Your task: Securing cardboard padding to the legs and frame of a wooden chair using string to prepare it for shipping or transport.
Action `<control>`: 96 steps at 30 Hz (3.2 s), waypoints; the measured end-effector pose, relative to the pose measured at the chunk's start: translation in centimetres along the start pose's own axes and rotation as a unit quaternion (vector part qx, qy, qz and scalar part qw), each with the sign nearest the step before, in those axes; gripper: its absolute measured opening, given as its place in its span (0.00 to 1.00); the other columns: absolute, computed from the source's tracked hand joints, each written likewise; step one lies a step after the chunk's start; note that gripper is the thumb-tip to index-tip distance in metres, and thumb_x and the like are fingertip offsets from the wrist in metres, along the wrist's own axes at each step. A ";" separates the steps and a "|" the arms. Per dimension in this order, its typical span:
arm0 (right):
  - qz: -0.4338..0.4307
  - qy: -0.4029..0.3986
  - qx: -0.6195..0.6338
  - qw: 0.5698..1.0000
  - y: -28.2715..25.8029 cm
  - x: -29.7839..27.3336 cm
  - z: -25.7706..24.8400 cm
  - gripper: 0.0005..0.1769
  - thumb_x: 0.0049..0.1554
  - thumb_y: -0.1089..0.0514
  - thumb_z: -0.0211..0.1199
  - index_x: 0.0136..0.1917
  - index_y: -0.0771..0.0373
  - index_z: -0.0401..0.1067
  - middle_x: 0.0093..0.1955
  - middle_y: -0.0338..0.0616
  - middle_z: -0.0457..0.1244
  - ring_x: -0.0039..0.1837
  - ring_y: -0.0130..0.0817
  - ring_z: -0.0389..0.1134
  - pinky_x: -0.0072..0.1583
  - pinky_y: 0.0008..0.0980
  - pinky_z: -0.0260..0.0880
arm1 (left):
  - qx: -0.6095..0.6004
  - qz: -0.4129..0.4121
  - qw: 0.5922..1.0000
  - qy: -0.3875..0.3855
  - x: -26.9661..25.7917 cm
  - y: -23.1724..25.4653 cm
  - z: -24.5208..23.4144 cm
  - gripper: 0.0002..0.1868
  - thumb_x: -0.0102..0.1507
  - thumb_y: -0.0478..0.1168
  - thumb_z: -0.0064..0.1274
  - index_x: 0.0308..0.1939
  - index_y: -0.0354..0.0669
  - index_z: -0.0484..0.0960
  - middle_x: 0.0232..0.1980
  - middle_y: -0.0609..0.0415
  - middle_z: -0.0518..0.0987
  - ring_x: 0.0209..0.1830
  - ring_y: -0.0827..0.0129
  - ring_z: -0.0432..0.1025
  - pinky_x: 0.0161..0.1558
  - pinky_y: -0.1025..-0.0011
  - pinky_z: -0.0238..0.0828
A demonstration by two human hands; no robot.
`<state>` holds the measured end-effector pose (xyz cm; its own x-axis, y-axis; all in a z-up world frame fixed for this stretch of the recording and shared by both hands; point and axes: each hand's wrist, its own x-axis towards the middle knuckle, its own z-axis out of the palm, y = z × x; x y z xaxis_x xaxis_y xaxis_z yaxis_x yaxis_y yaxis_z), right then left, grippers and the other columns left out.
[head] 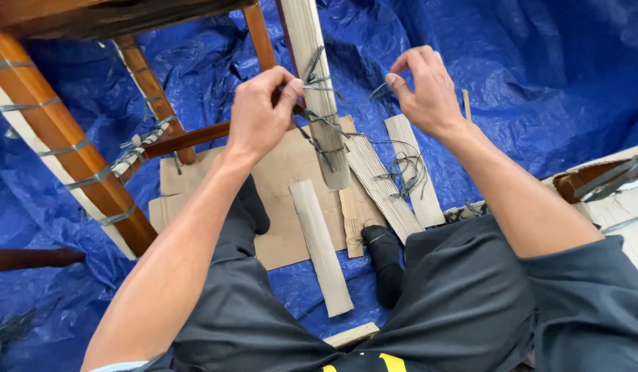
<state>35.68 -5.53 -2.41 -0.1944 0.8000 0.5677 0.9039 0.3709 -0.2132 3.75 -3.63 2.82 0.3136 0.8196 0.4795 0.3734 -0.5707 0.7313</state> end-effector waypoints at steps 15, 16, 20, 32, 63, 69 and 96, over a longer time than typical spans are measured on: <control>0.262 -0.087 0.532 0.800 -3.8 4.9 -0.6 0.11 0.70 0.53 0.55 0.47 0.59 0.69 0.30 0.29 0.53 0.30 0.17 0.50 0.31 0.22 0.46 | 0.043 -0.038 0.998 -0.008 1.1 -1.4 -0.6 0.11 0.67 0.44 0.58 0.38 0.40 0.84 0.31 0.50 0.84 0.29 0.64 0.80 0.31 0.66 0.71; 0.259 -0.088 0.534 0.800 -1.5 5.2 0.1 0.11 0.70 0.53 0.55 0.47 0.59 0.69 0.30 0.29 0.53 0.30 0.17 0.50 0.31 0.22 0.46 | 0.046 -0.038 0.998 -0.004 1.3 -3.3 -0.8 0.11 0.67 0.44 0.58 0.38 0.40 0.84 0.31 0.50 0.84 0.29 0.64 0.80 0.31 0.66 0.71; 0.351 0.112 0.318 0.874 7.3 5.5 3.3 0.09 0.66 0.56 0.60 0.45 0.61 0.74 0.34 0.34 0.62 0.35 0.22 0.61 0.37 0.30 0.59 | 0.069 -0.087 0.989 0.096 2.3 -10.1 -0.7 0.10 0.66 0.42 0.59 0.37 0.38 0.83 0.34 0.47 0.85 0.33 0.58 0.81 0.36 0.63 0.74; 0.192 -0.178 0.288 0.921 -1.3 12.6 10.8 0.13 0.65 0.58 0.57 0.56 0.64 0.78 0.45 0.44 0.72 0.45 0.26 0.68 0.48 0.30 0.70 | -0.025 -0.027 0.998 0.051 8.5 -15.2 7.3 0.25 0.57 0.26 0.52 0.60 0.34 0.76 0.55 0.37 0.80 0.57 0.45 0.73 0.54 0.60 0.70; 0.027 -0.083 0.294 0.952 -8.2 12.3 1.1 0.06 0.64 0.65 0.64 0.53 0.68 0.78 0.49 0.51 0.71 0.48 0.34 0.72 0.50 0.30 0.72 | 0.093 -0.028 0.986 0.133 3.9 -4.2 -1.2 0.15 0.63 0.50 0.62 0.33 0.43 0.83 0.31 0.53 0.82 0.30 0.60 0.78 0.32 0.62 0.71; -0.096 -0.036 0.228 0.968 -8.7 13.5 2.8 0.05 0.63 0.63 0.68 0.50 0.68 0.78 0.44 0.53 0.70 0.45 0.42 0.73 0.48 0.34 0.70 | 0.116 0.008 0.989 0.096 3.5 -1.9 -0.1 0.14 0.63 0.49 0.62 0.32 0.43 0.82 0.32 0.52 0.82 0.29 0.57 0.77 0.30 0.59 0.69; -0.139 -0.137 0.207 0.959 -9.9 14.0 2.7 0.08 0.64 0.62 0.61 0.49 0.69 0.77 0.45 0.58 0.68 0.48 0.57 0.71 0.48 0.45 0.70 | 0.049 0.058 0.985 0.154 4.8 -0.6 -1.0 0.11 0.69 0.44 0.59 0.35 0.43 0.84 0.34 0.55 0.78 0.27 0.65 0.73 0.31 0.67 0.68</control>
<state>23.05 3.27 5.52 -0.5499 0.7157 0.4306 0.5851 0.6980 -0.4129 4.15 0.71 5.15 0.0856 0.7158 0.6930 0.4374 -0.6520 0.6194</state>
